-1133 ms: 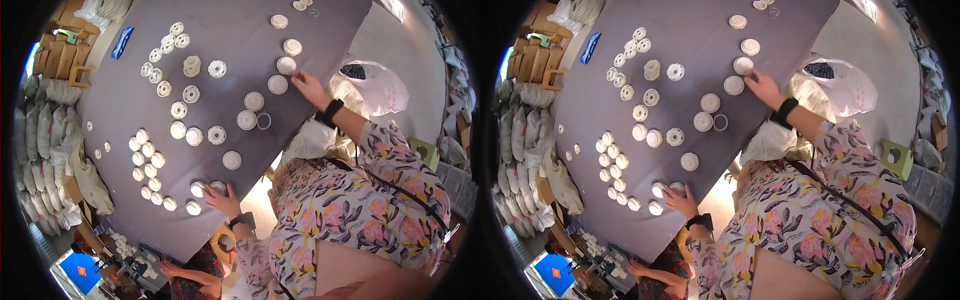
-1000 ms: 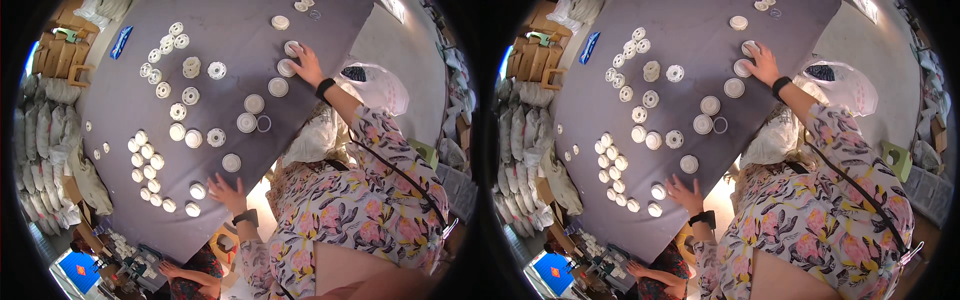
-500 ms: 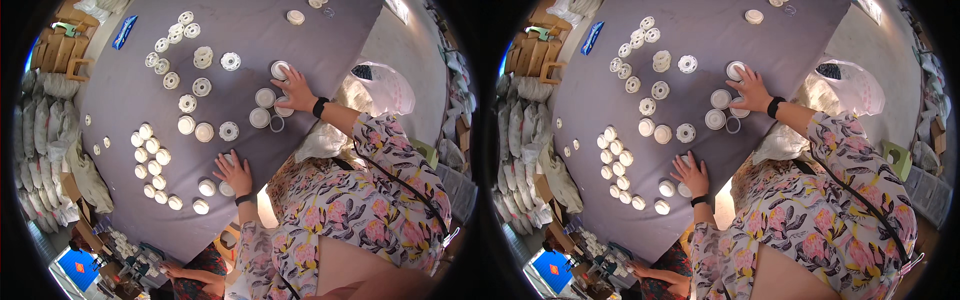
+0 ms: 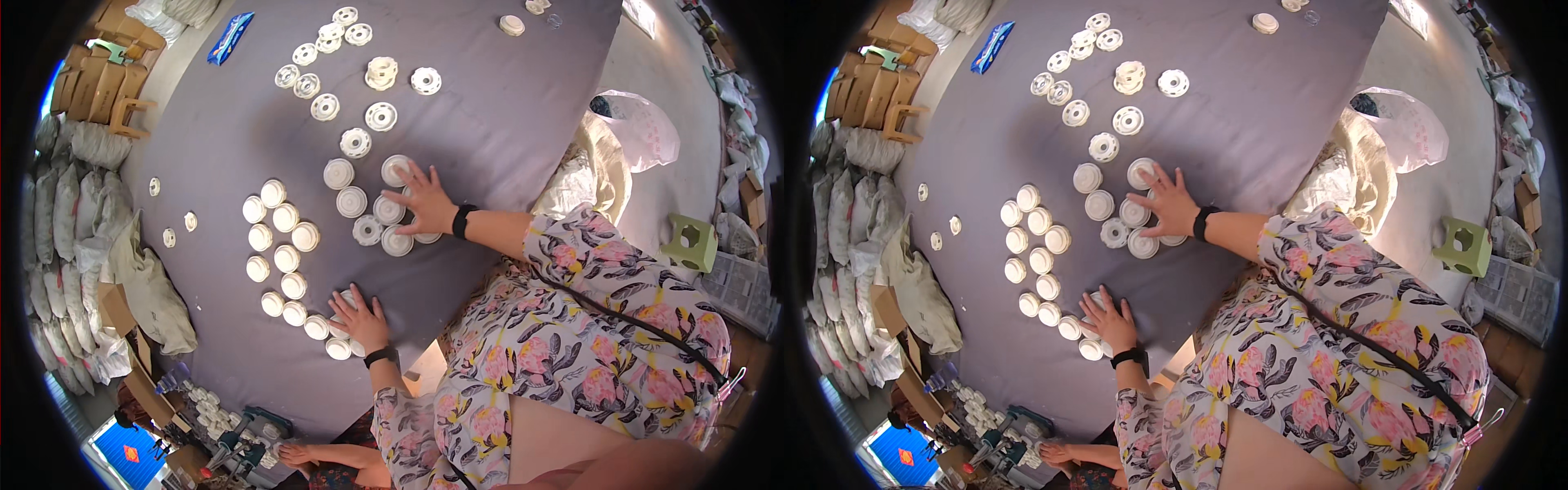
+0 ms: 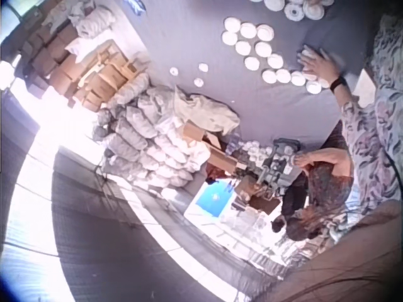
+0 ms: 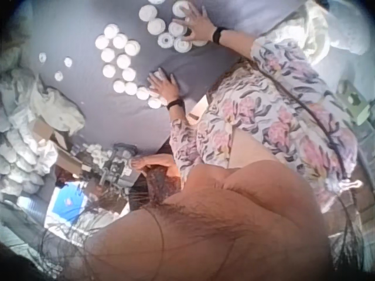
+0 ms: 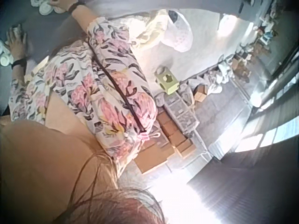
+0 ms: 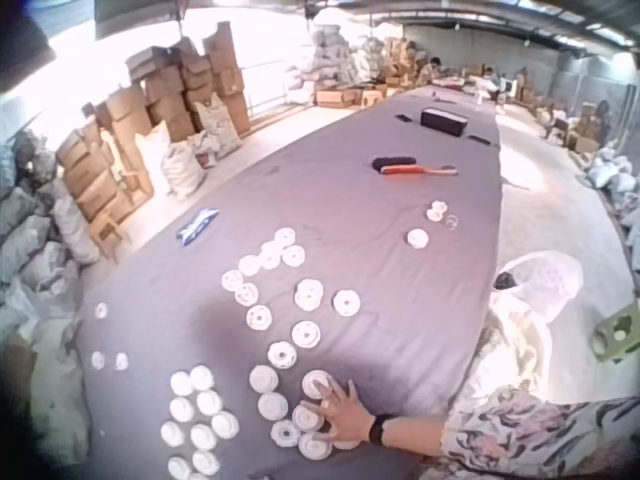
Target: Sorting and arranging white plastic components on a table in a manufacturing setting.
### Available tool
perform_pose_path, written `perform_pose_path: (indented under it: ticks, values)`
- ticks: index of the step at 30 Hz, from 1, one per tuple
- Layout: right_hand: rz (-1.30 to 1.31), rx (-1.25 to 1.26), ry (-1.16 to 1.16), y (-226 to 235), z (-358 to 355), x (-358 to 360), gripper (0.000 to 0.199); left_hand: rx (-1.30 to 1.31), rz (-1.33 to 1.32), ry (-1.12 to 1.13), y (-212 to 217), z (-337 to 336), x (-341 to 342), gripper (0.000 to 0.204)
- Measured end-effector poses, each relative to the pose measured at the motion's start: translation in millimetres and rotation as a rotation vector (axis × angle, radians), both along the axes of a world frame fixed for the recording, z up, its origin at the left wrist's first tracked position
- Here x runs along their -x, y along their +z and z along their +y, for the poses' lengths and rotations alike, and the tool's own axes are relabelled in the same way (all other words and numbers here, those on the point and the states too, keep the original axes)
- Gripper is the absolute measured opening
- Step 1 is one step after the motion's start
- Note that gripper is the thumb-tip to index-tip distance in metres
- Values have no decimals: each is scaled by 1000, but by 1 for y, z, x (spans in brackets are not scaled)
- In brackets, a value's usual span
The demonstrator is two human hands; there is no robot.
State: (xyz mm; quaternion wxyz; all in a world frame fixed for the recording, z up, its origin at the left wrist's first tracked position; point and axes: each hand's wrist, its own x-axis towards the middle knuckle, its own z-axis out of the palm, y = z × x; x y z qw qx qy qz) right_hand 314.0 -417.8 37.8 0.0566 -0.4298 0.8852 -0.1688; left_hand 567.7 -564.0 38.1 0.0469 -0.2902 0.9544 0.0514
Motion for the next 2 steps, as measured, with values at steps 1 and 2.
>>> perform_pose_path:
  ticks: [1,2]
  values:
    - [0,2,-3,-1,-11,-8,79,-24,7,25,1,-7,-3,57]
    - [-42,-27,29,-2,-20,-15,79,-22,8,20,0,-14,-6,57]
